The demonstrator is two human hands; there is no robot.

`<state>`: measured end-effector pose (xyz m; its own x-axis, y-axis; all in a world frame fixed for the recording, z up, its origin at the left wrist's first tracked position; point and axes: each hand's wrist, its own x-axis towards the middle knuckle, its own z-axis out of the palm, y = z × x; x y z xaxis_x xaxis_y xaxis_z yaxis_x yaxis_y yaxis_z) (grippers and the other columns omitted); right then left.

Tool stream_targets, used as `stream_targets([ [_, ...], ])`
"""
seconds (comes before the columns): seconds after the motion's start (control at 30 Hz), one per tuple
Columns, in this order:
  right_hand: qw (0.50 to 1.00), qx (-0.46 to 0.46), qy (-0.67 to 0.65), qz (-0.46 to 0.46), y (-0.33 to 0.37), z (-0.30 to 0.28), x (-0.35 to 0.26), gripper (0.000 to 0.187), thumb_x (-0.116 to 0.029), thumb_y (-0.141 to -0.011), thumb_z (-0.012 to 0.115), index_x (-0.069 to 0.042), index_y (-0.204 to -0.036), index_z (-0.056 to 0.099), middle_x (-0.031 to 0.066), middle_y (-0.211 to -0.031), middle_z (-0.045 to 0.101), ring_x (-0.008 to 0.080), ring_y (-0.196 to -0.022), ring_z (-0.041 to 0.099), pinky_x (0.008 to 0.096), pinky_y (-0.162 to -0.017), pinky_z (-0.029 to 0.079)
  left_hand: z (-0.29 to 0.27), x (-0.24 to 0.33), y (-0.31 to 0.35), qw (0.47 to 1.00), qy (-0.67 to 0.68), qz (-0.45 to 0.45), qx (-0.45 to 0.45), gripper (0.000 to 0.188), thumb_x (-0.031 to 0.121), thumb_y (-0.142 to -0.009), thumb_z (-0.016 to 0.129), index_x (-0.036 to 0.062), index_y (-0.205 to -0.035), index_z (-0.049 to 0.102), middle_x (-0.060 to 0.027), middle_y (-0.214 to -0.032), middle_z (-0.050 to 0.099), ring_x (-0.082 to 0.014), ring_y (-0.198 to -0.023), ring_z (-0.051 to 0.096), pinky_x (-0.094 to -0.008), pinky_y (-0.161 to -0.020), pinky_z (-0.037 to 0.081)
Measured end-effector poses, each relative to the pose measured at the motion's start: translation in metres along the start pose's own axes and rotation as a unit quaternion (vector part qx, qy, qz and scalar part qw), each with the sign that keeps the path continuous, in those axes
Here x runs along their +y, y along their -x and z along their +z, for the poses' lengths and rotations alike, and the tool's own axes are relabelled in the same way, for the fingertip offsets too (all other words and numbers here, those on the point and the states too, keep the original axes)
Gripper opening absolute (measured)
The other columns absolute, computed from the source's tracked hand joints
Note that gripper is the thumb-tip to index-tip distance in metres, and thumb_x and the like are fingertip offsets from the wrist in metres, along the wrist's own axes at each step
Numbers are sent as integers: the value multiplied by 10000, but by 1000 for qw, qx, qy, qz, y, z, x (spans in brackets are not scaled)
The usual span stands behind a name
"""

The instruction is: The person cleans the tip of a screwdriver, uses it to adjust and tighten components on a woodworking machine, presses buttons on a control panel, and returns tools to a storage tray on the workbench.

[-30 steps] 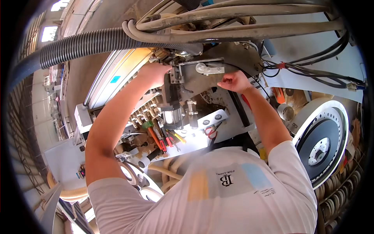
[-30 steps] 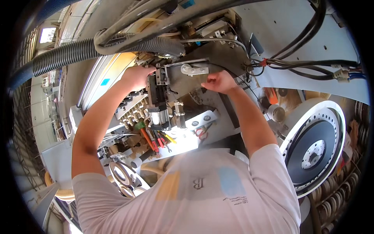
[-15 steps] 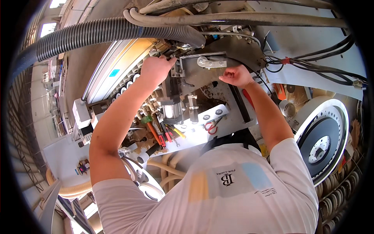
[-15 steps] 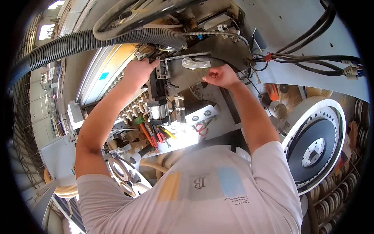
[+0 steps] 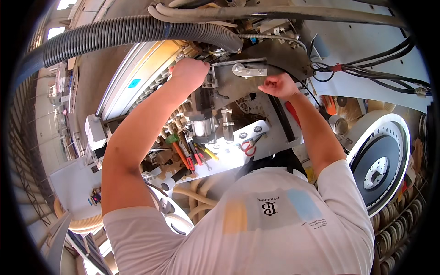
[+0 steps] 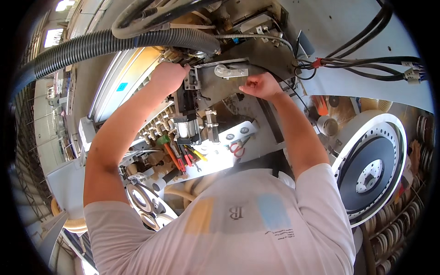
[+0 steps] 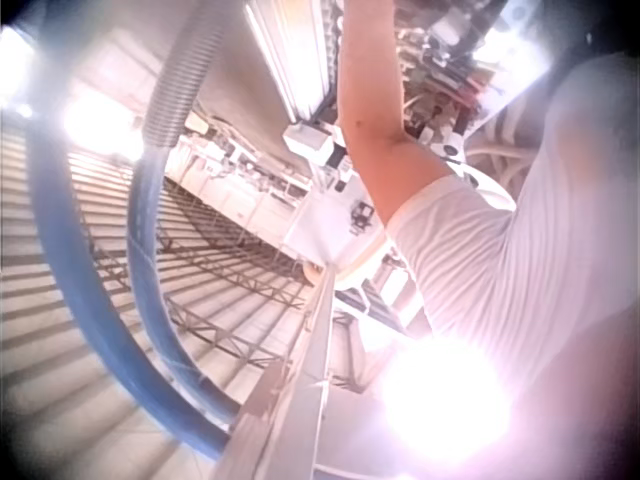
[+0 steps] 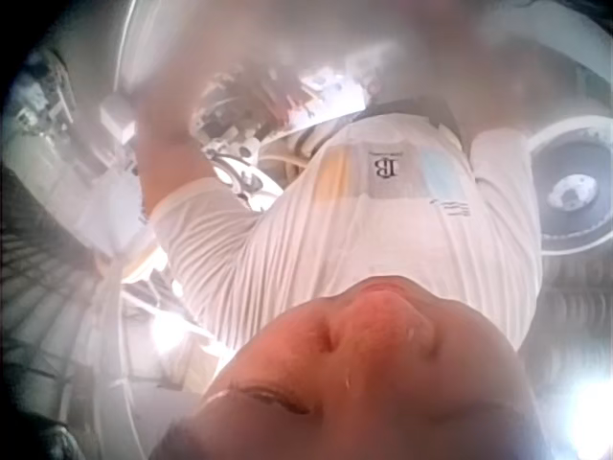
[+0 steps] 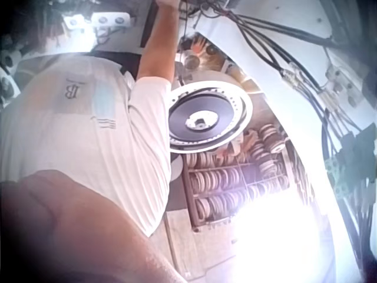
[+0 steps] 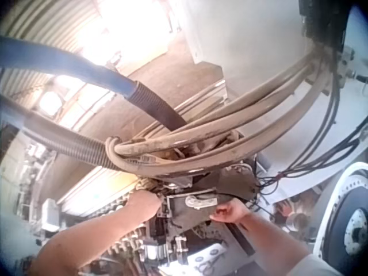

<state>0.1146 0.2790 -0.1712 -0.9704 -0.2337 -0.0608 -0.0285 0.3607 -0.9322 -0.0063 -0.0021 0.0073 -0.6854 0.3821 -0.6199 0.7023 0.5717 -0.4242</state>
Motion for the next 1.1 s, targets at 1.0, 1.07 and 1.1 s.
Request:
stream_targets([
  [1.0,967,-13,-226,117,16,7,-10,254,-278,-906,791,-41,-837,731,23,-730,709,62,-622,603,249,-561,485,76,157,171,629,750,-79,191,609,63,-910,709,112,-1487,518,10,-1059,620,-32,-716,531,-186,-629,449],
  [1.07,947,-15,-285,150,27,10,-40,190,-209,-935,766,-28,-894,724,34,-825,725,72,-721,632,240,-640,517,64,183,197,556,813,-138,108,608,40,-906,708,69,-1481,513,17,-1058,612,-14,-755,520,-185,-636,431],
  [1.1,926,3,-362,107,34,14,-63,155,-181,-952,743,-29,-959,716,34,-888,730,80,-778,642,240,-693,526,70,196,207,548,816,-155,99,597,13,-910,694,68,-1478,516,22,-1076,614,-10,-778,513,-184,-638,421],
])
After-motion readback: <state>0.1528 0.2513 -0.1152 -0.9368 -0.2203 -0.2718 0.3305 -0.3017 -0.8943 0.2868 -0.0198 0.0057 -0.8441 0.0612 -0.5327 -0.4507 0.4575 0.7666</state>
